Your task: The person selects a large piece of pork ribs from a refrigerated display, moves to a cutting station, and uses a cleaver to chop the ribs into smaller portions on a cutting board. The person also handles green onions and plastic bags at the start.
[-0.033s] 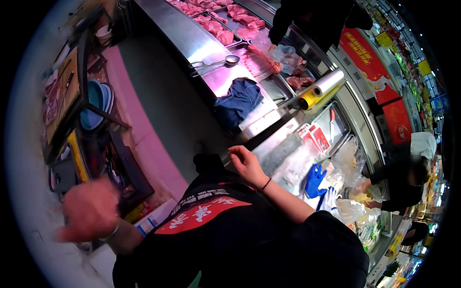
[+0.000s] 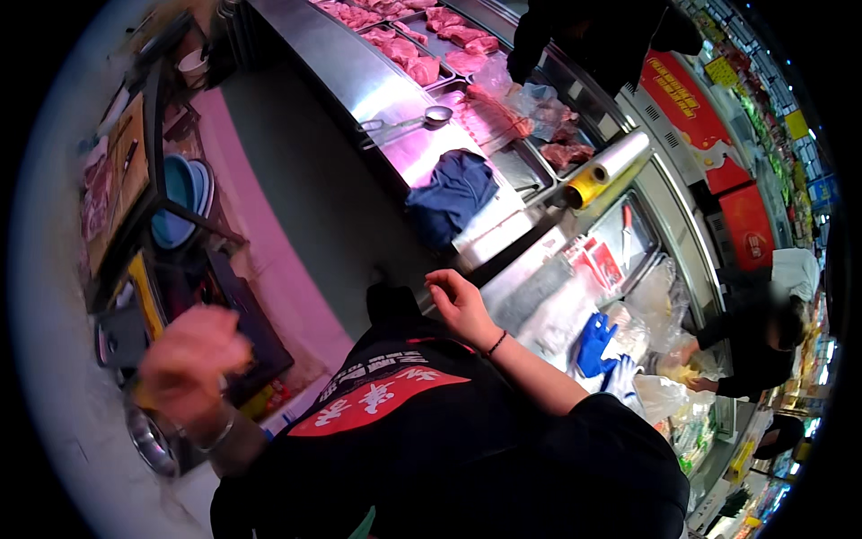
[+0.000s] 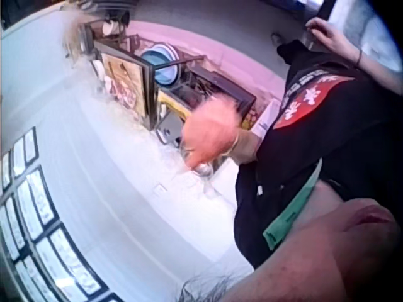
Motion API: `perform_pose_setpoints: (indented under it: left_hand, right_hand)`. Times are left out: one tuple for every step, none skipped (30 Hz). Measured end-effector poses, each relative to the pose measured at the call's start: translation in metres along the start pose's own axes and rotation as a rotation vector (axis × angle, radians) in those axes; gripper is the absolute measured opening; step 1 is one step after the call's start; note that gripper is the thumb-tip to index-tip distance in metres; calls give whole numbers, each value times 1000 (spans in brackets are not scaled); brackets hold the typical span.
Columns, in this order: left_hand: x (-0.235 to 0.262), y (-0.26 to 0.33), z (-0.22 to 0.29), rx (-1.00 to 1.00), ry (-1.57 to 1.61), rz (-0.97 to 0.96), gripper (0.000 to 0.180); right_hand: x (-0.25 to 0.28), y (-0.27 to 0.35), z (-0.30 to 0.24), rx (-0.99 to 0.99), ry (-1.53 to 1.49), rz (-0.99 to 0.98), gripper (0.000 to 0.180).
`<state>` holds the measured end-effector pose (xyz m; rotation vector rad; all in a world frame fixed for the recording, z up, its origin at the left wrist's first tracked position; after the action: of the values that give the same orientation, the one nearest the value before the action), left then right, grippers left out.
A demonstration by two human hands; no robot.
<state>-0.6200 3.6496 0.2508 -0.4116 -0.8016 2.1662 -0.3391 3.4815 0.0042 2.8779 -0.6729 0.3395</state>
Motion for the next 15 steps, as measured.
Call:
perform_pose_setpoints:
  left_hand:
    - [-13,-36,-32,97,-431,-26,12]
    - [-2,-55,-62,264,-360,-17,7]
    - [12,-64,-91,418,-286,-3,6]
    - [27,-76,-118,501,-181,45,7]
    - [44,-92,-147,607,-83,98,8]
    - [58,-109,-176,657,16,150,9]
    - [71,-125,-199,716,46,154,9]
    - [84,-142,-221,742,29,118,8]
    - [96,-159,-241,766,13,79,8]
    - [107,-177,-261,784,30,55,9]
    - [116,-190,-283,823,60,49,9]
    - [125,-199,-304,859,88,42,9]
    - [133,-209,-326,897,117,30,9]
    - [137,-219,-346,915,153,36,11]
    - [140,-233,-366,935,157,-5,16]
  right_hand:
    - [-4,-34,-3,-8,49,9,20]
    - [-9,-70,0,-10,-11,19,20]
    - [-16,-104,-5,-2,-61,36,20]
    - [-19,-136,-10,-20,-99,51,20]
    - [-25,-172,-13,-21,-123,76,19]
    - [-28,-202,-16,-25,-195,113,19]
    - [-32,-230,-20,-28,-267,154,19]
    - [-34,-256,-24,-53,-266,153,18]
    - [-36,-282,-28,-71,-259,153,18]
    - [-37,-308,-31,-90,-253,155,17]
    - [-36,-333,-34,-108,-238,159,17]
    - [-39,-354,-29,-140,-258,208,16]
    - [-39,-375,-22,-212,-223,219,22]
    - [-37,-398,-21,-285,-89,230,30]
    - [-33,-421,-22,-358,40,241,39]
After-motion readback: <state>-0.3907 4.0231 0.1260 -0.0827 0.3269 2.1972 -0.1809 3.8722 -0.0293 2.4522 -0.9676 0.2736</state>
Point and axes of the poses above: each hand's wrist, its own y-axis away from the middle knuckle, its own x-axis out of the back of the hand, z = x × y, the point moved 3 cm from there along -y, towards the middle knuckle, and after that the axes turned 7 degrees about y, right-handed, at the moved point
